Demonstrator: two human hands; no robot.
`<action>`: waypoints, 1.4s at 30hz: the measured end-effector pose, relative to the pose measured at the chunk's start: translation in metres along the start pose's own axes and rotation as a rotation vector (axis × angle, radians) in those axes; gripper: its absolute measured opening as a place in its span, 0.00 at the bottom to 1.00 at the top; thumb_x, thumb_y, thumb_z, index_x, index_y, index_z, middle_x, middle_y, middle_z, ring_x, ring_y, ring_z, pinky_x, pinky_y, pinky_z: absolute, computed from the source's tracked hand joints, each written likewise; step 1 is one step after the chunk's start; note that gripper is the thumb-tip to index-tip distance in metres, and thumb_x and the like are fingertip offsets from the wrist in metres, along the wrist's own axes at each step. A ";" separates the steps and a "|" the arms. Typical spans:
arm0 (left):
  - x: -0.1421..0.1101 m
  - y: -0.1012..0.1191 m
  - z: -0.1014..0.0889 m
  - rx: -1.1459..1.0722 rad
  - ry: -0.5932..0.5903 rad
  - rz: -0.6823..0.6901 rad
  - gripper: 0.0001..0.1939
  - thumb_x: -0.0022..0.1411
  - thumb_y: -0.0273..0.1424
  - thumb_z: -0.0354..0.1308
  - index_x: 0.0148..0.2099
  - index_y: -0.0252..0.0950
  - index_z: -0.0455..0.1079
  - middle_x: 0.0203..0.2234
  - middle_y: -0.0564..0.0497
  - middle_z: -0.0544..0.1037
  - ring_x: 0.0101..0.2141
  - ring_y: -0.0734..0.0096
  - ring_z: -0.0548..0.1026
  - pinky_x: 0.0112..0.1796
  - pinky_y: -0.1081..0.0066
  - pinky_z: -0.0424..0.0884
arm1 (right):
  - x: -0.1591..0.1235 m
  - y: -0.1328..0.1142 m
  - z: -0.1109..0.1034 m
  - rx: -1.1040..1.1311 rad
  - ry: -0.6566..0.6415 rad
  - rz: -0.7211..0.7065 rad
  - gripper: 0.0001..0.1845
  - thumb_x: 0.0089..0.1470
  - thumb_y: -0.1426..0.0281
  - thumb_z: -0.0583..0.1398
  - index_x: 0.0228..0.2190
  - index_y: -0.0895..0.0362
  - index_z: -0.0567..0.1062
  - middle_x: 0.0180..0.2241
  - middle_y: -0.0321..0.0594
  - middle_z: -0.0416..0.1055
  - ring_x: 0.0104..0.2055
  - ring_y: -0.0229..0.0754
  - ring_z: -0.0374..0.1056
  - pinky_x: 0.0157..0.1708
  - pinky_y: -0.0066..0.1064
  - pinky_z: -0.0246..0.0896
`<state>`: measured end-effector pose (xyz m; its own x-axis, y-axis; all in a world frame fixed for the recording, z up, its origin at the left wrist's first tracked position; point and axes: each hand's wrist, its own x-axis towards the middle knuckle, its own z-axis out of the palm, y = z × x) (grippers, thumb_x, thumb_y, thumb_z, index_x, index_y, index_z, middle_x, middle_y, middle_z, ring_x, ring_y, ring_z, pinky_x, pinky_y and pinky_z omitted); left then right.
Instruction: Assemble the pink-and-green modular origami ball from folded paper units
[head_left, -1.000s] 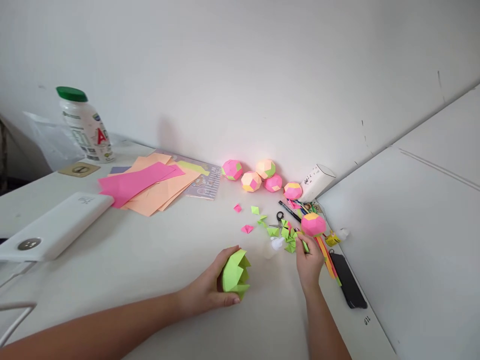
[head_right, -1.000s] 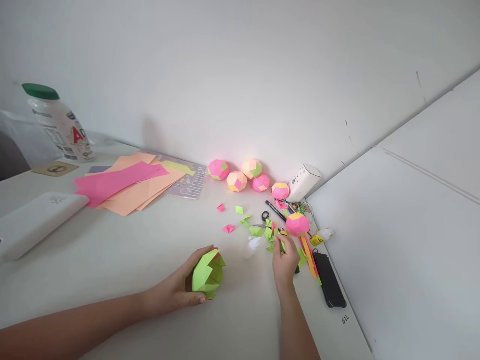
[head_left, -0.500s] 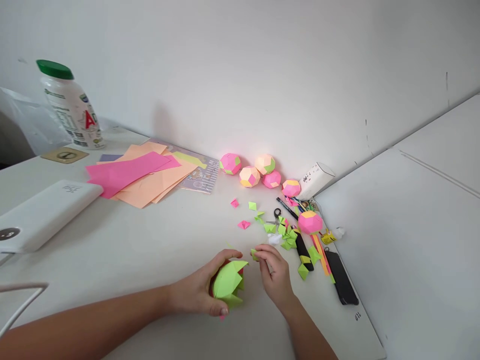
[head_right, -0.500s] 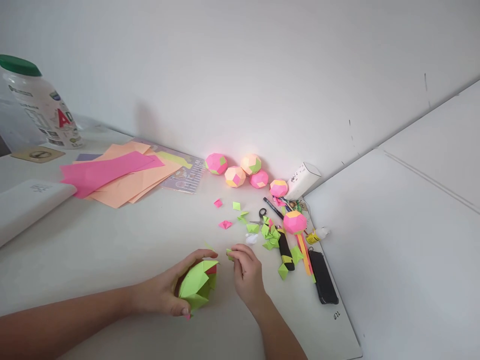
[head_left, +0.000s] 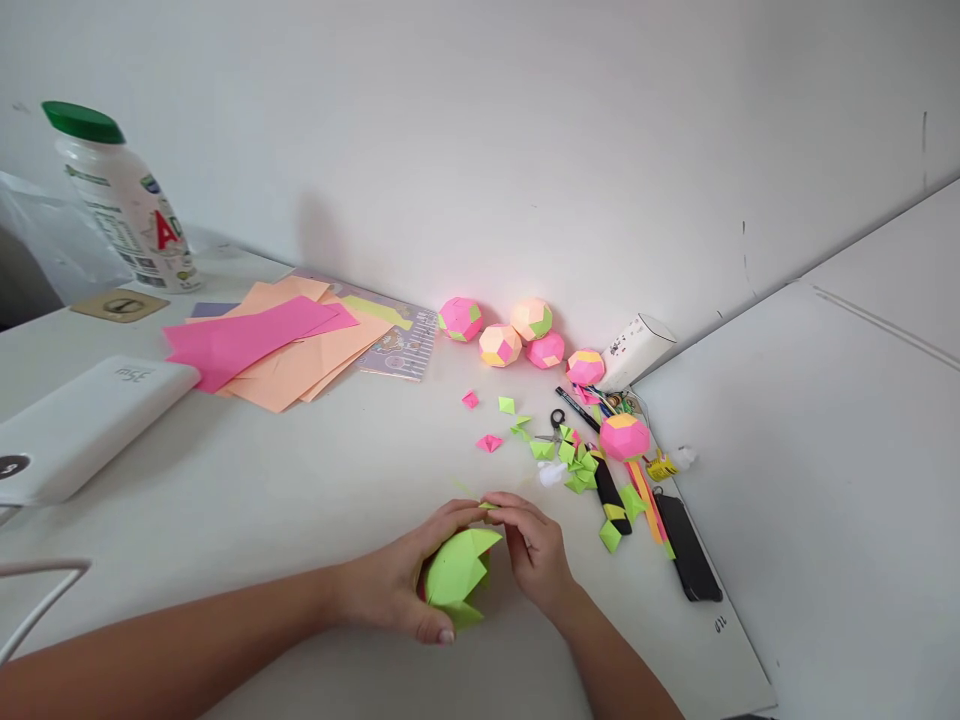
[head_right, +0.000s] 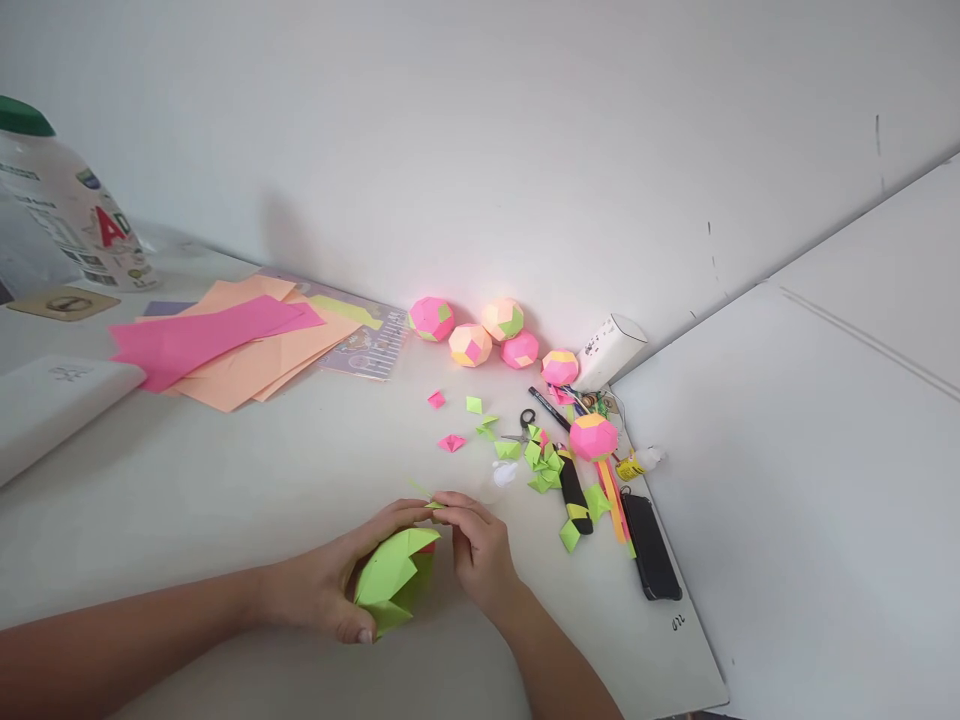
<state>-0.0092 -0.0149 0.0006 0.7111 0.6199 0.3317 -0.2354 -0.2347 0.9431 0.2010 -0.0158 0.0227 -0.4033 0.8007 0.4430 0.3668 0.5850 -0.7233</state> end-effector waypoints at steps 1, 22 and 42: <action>0.001 0.002 0.000 -0.003 -0.004 -0.003 0.46 0.47 0.53 0.62 0.64 0.44 0.49 0.58 0.41 0.54 0.58 0.46 0.55 0.55 0.49 0.56 | 0.000 0.000 0.000 0.005 -0.016 0.004 0.19 0.58 0.80 0.49 0.43 0.51 0.74 0.47 0.44 0.73 0.50 0.43 0.69 0.47 0.39 0.69; -0.012 -0.012 0.003 0.212 0.122 -0.059 0.49 0.49 0.53 0.60 0.66 0.44 0.42 0.64 0.40 0.46 0.63 0.43 0.37 0.58 0.43 0.46 | 0.001 0.041 -0.017 -0.048 0.311 0.525 0.31 0.46 0.71 0.61 0.53 0.54 0.62 0.53 0.48 0.64 0.54 0.49 0.63 0.51 0.42 0.61; -0.009 -0.011 0.004 0.345 0.297 -0.044 0.46 0.53 0.44 0.62 0.66 0.43 0.41 0.62 0.40 0.46 0.62 0.44 0.44 0.58 0.47 0.53 | -0.013 -0.045 -0.034 0.190 0.393 0.022 0.13 0.50 0.60 0.63 0.37 0.51 0.70 0.27 0.36 0.63 0.27 0.40 0.63 0.23 0.29 0.58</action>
<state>-0.0100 -0.0205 -0.0130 0.4827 0.8111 0.3303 0.0611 -0.4075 0.9112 0.2180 -0.0482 0.0676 -0.0344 0.8223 0.5680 0.1958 0.5628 -0.8031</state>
